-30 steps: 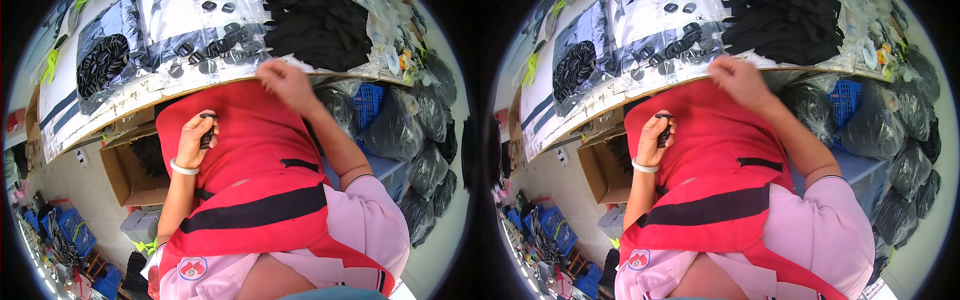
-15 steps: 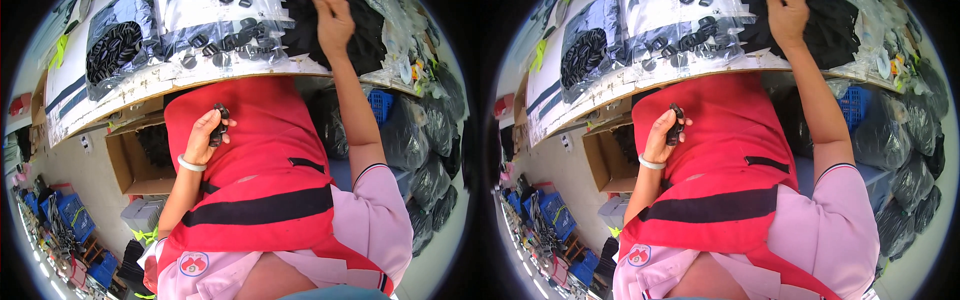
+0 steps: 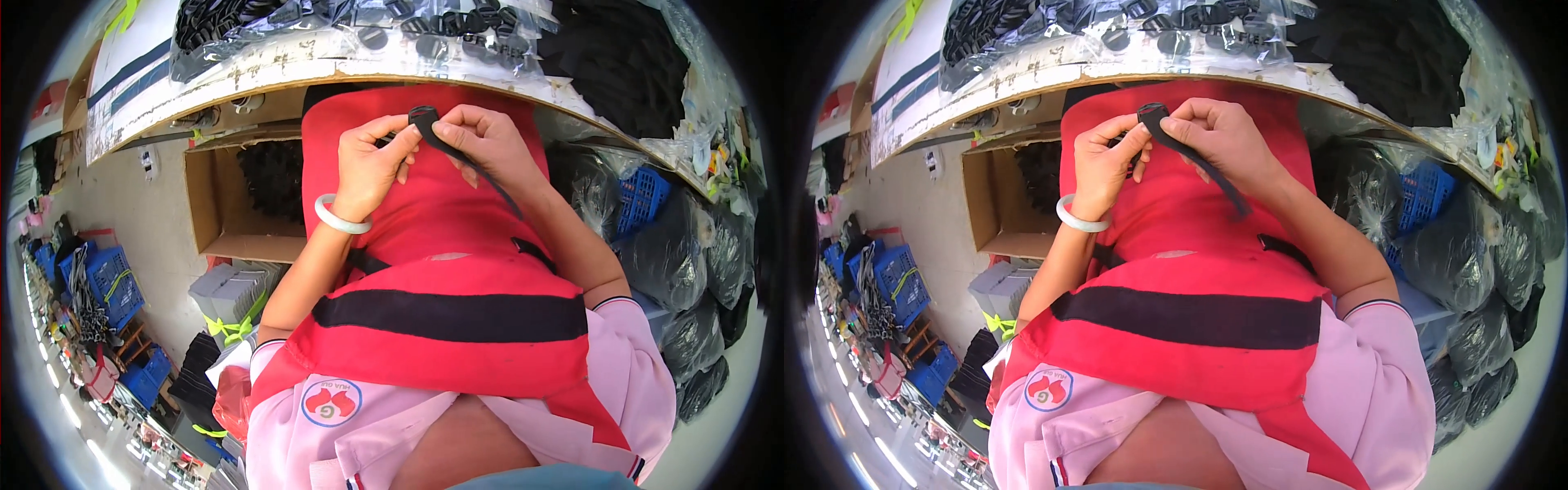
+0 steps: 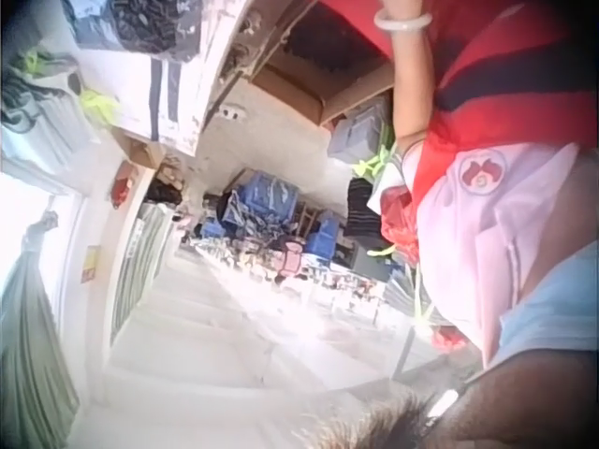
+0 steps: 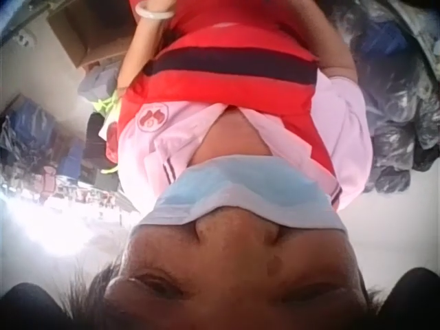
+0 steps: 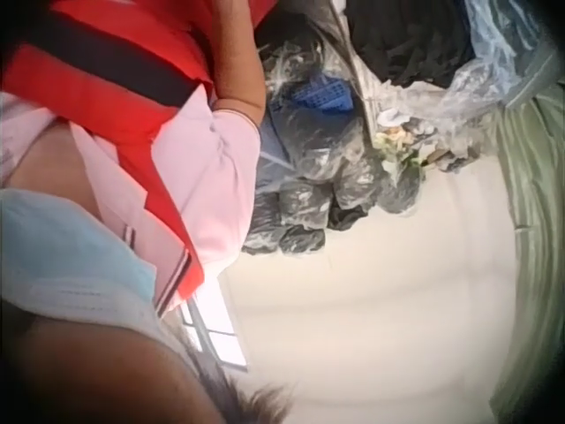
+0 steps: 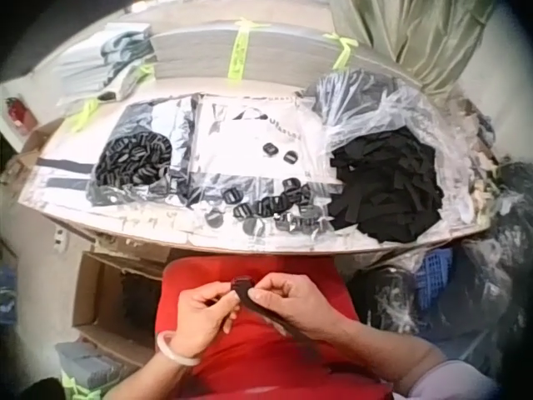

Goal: The recorder is assembling black plastic buckles onto nylon fabric straps at a factory workbench.

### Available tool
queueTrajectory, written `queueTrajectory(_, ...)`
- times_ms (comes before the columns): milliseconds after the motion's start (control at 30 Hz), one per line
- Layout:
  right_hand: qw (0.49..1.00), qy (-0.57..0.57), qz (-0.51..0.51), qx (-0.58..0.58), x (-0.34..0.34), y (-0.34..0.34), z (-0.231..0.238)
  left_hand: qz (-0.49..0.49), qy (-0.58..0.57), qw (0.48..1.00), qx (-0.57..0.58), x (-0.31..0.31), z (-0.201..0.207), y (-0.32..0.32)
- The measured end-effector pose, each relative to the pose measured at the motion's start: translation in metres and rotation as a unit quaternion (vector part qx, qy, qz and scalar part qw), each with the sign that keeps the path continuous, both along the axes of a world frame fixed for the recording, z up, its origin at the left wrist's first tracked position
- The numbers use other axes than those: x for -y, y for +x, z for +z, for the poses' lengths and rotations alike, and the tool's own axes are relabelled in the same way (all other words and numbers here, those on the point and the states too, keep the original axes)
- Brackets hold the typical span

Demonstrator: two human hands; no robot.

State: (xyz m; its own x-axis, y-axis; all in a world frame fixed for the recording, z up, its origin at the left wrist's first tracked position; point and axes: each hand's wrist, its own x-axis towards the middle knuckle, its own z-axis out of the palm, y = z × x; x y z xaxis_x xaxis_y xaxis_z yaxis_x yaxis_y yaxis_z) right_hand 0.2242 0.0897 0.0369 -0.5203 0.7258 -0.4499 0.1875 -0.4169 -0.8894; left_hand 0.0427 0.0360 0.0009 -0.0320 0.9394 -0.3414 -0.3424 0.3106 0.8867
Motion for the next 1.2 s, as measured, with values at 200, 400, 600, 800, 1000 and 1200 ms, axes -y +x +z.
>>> queueTrajectory(200, 0.991, -0.110, -0.007, -0.075, 0.000, -0.004, -0.010, 0.019, 0.092, 0.985, -0.146, 0.008, -0.012, 0.000)
queueTrajectory(400, 0.973, -0.071, -0.122, -0.185, 0.012, -0.014, -0.026, 0.007, 0.241, 0.906, -0.348, 0.006, -0.008, -0.001)
queueTrajectory(600, 0.978, -0.143, -0.027, -0.148, 0.001, -0.008, -0.023, -0.024, 0.136, 0.975, -0.173, 0.015, -0.016, -0.015)
queueTrajectory(800, 0.972, 0.213, -0.036, -0.089, 0.012, -0.011, -0.047, 0.012, -0.115, 0.971, 0.209, 0.014, -0.026, -0.008)
queueTrajectory(1000, 0.966, 0.212, -0.118, -0.093, 0.014, -0.021, 0.009, 0.059, -0.045, 0.996, 0.059, 0.014, -0.015, 0.001)
queueTrajectory(1200, 0.999, 0.034, -0.017, 0.025, 0.012, -0.009, -0.014, 0.067, 0.023, 0.997, -0.037, 0.020, -0.013, 0.005)
